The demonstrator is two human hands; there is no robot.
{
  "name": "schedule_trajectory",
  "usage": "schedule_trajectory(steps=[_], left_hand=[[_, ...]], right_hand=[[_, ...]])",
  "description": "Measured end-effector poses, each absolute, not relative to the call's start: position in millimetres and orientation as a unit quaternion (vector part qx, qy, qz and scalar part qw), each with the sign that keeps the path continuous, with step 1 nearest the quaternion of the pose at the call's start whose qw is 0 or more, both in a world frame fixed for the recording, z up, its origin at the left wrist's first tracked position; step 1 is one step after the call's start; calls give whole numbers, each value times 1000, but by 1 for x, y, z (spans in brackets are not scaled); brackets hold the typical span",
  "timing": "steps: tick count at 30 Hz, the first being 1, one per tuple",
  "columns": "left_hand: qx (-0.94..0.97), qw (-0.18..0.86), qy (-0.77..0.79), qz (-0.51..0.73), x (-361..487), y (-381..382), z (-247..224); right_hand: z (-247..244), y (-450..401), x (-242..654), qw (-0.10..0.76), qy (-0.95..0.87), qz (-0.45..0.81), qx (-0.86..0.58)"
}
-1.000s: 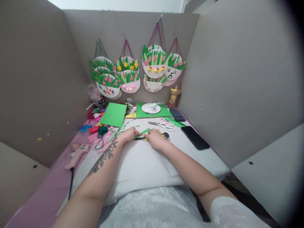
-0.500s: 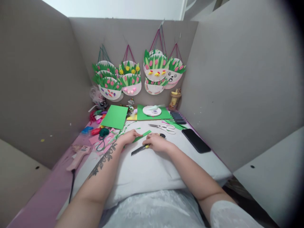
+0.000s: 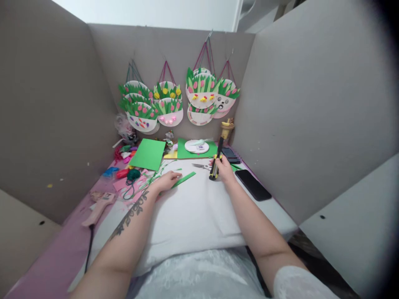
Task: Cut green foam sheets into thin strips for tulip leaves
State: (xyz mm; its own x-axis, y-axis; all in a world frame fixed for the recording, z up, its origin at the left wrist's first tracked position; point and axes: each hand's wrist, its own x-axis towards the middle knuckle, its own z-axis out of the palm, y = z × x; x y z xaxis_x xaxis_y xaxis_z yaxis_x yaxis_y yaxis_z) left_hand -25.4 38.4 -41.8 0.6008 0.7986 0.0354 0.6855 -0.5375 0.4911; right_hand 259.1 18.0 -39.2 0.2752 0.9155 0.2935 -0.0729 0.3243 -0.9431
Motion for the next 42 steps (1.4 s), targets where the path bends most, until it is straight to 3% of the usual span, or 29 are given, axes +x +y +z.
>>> schedule_trajectory(steps=[17, 28, 35, 42], left_hand=[[861, 210, 436, 155, -26, 36, -45], [867, 189, 443, 131, -23, 30, -37], [855, 143, 478, 141, -16, 19, -37], [847, 113, 501, 135, -7, 12, -36]], right_hand=[[-38, 19, 251, 732, -401, 378, -400], [-46, 14, 245, 696, -459, 322, -448], [-48, 20, 245, 605, -542, 260, -522], [-55, 22, 271, 416, -631, 178, -630]])
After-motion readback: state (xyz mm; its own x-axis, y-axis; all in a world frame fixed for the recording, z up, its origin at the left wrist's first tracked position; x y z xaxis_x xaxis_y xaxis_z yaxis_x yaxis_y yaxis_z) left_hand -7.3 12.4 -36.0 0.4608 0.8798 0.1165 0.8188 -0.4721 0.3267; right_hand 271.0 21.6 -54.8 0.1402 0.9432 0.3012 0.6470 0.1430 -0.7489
